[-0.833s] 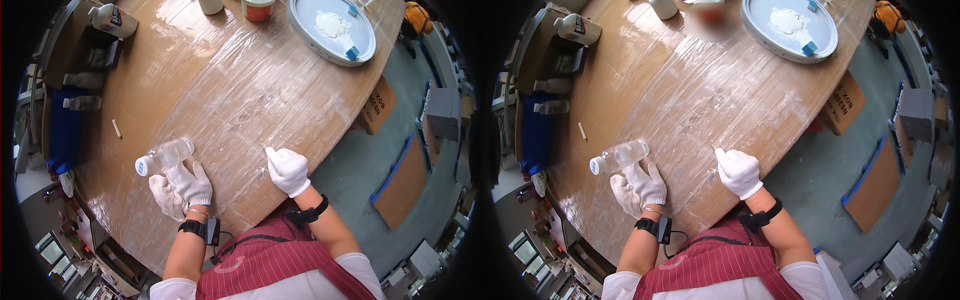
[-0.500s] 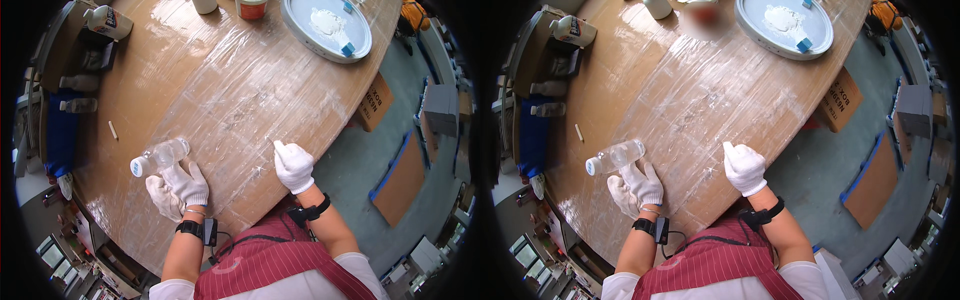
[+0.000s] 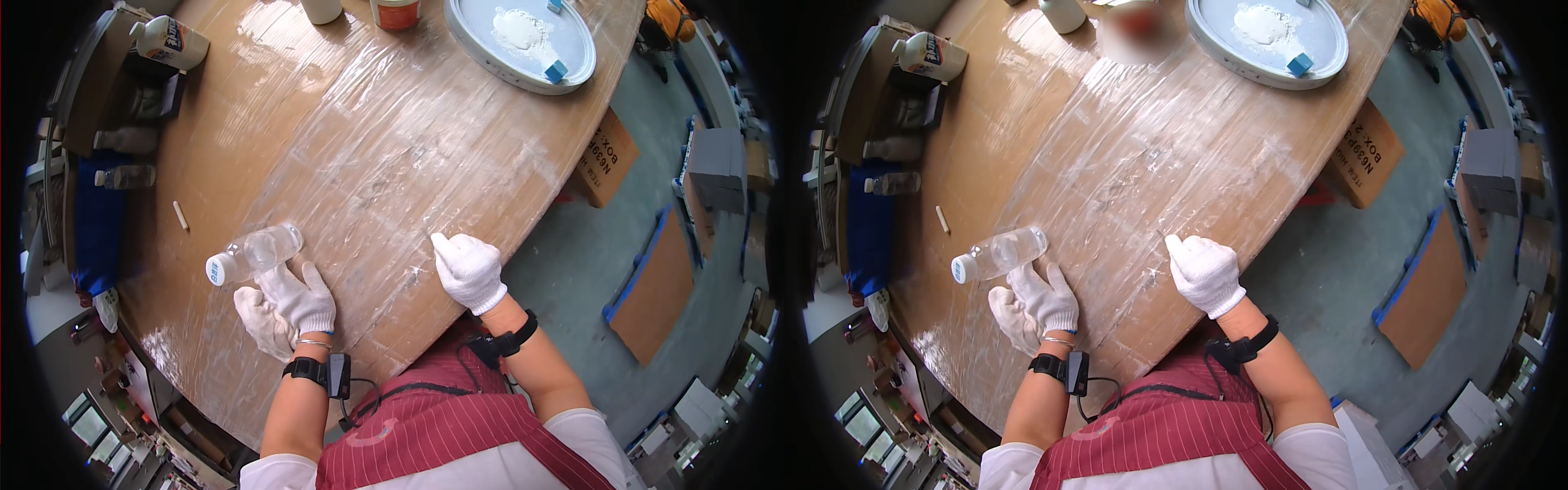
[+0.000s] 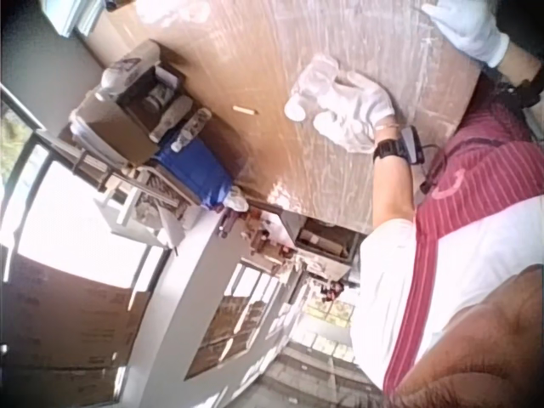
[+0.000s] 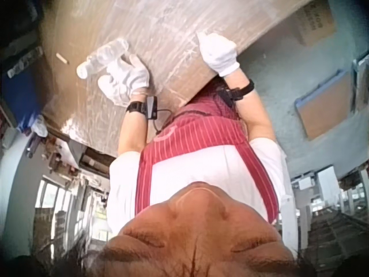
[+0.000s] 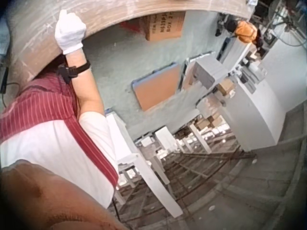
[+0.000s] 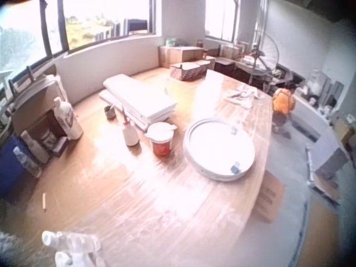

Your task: Cleaning a furniture surface with a cloth and then preparing white wood filler or paint on a tray for application.

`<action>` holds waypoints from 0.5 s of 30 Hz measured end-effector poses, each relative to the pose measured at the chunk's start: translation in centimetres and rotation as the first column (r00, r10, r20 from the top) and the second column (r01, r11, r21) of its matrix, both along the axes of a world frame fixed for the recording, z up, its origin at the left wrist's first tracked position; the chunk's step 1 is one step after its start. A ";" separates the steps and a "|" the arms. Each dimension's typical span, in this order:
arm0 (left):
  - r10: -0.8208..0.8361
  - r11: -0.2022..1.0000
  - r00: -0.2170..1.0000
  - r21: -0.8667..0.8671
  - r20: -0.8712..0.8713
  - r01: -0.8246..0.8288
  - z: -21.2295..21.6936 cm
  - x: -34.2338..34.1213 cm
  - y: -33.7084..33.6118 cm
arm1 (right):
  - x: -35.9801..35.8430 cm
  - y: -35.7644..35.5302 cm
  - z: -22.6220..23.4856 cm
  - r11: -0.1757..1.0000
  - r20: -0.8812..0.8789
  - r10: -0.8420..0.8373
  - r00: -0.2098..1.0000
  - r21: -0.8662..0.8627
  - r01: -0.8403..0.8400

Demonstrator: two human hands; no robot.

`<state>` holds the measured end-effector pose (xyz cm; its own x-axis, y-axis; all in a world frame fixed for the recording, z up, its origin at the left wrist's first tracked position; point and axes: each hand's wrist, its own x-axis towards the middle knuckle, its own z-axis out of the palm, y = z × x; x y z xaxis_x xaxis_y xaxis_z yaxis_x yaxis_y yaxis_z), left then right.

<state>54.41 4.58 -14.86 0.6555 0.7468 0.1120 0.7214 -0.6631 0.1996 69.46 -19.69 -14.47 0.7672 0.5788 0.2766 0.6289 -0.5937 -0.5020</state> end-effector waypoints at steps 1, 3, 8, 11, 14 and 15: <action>-0.014 0.999 1.000 0.050 0.010 0.014 -0.1 -0.1 0.0 | 0.1 -0.1 0.0 0.999 -0.012 0.036 0.999 -0.001 -0.036; -0.011 1.000 0.999 0.007 0.032 0.011 0.2 -0.2 0.3 | 0.0 0.3 -0.5 0.996 0.005 -0.084 0.996 0.012 0.084; -0.365 0.921 0.929 -0.166 -0.055 0.352 6.4 -2.3 3.1 | 0.8 -1.0 0.2 0.997 0.009 -0.081 0.997 -0.012 0.081; -0.250 0.938 0.960 0.214 -0.130 0.273 6.1 -7.0 6.3 | 1.2 -1.9 0.8 0.998 -0.061 0.064 0.996 0.000 -0.065; -0.031 0.986 0.945 -0.146 0.325 0.083 3.6 -7.7 5.3 | 2.4 -2.7 0.7 0.969 -0.091 -0.111 0.990 0.213 0.129; -0.019 0.987 0.945 -0.145 0.326 0.070 3.7 -7.2 4.4 | 3.2 -3.3 0.6 0.955 -0.094 -0.175 0.980 0.226 0.192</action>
